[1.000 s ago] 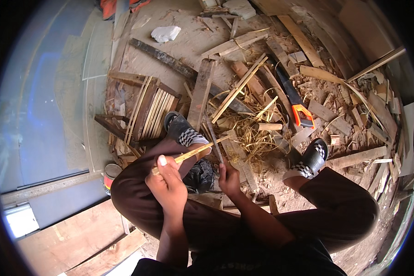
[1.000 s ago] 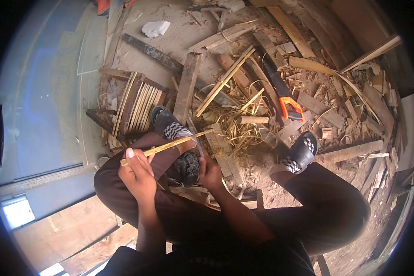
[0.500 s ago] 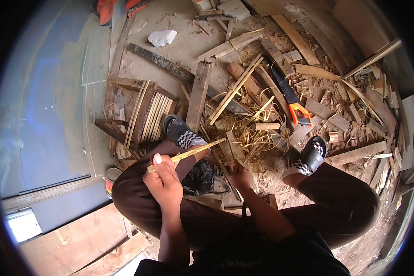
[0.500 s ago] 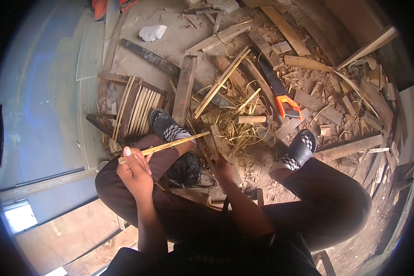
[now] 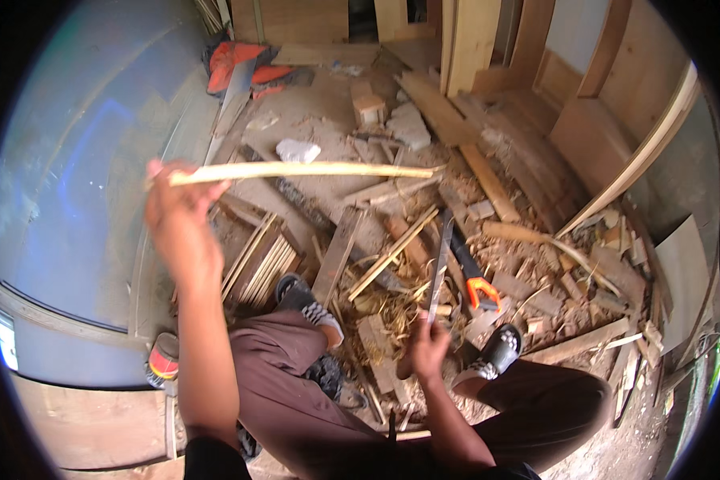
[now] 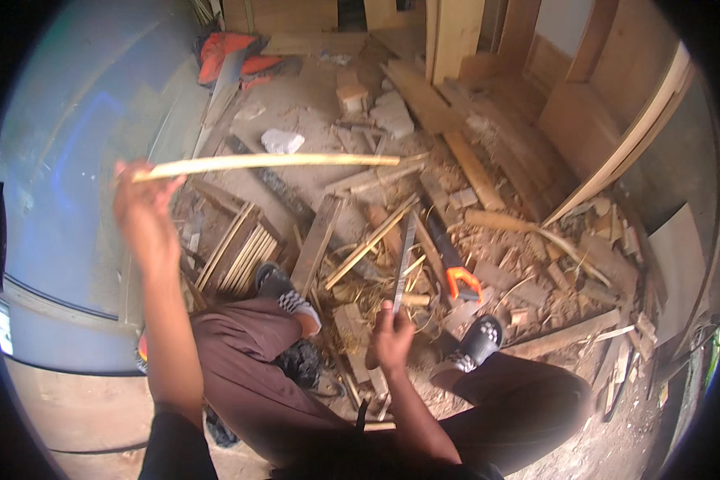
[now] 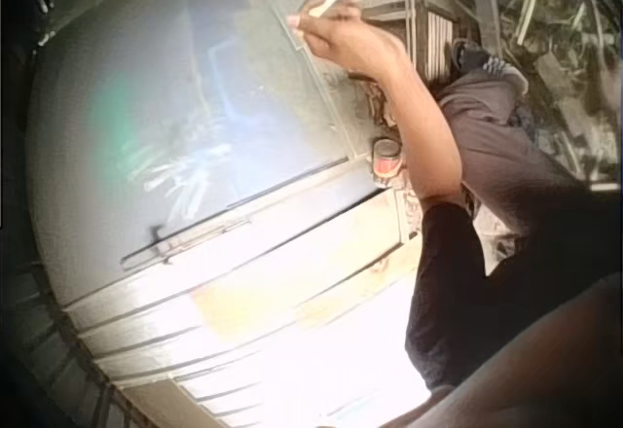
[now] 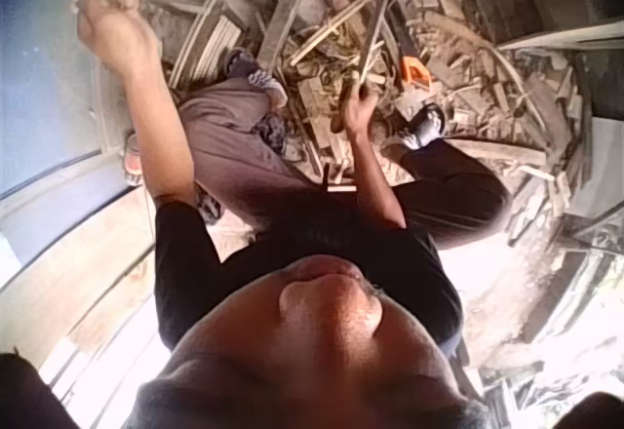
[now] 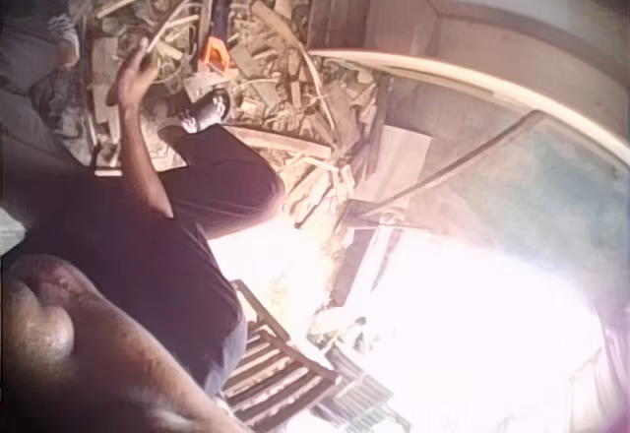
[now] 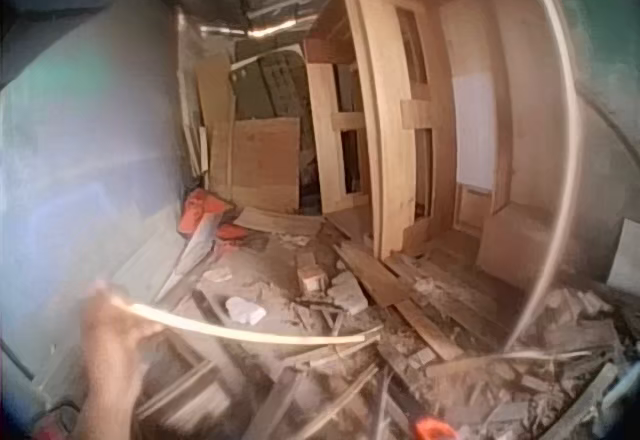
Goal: The person sits cross-legged on the floor and uses a knife to shave thin strips from a small wooden stick. They repeatedly scrape the blade along the stick to produce wood shavings, occasionally pausing to inspect the stick.
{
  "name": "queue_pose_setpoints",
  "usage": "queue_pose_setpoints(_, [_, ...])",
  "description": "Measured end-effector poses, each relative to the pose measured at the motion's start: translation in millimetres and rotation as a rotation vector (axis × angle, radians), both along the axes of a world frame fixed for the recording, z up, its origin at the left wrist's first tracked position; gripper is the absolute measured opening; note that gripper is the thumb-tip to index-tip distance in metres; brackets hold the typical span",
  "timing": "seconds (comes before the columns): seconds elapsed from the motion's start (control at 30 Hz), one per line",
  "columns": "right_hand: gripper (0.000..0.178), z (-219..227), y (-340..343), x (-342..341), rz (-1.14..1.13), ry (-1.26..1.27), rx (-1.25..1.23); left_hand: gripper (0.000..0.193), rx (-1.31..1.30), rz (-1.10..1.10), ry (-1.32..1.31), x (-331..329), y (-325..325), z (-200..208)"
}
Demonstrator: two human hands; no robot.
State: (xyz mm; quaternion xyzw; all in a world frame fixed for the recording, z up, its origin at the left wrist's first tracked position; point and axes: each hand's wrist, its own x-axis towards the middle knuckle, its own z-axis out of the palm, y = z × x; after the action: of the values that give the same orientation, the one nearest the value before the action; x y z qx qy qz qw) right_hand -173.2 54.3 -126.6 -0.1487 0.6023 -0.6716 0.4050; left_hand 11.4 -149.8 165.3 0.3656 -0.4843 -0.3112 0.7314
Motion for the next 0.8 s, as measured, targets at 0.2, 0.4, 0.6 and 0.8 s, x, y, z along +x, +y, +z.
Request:
queue_pose_setpoints(0.2, [0.034, 202.1, 21.1, -147.2, -0.321, 0.515, -0.232, 0.054, 0.19, -0.545, 0.159, -85.6, -76.5, -30.9])
queue_pose_setpoints(0.4, [0.028, 292.1, 16.9, -234.0, -0.391, 0.695, -0.31, 0.056, 0.343, -0.706, 0.357, -135.0, -119.9, -71.6])
queue_pose_setpoints(0.6, [0.013, 224.3, -24.2, -278.8, -0.369, 0.543, -0.206, 0.043, 0.428, -0.705, 0.481, -140.6, -113.8, -128.5])
queue_pose_setpoints(0.8, [0.019, 170.4, -81.4, -301.2, -0.138, 0.539, -0.017, 0.036, 0.369, -0.627, 0.341, -120.4, -110.3, -124.7])
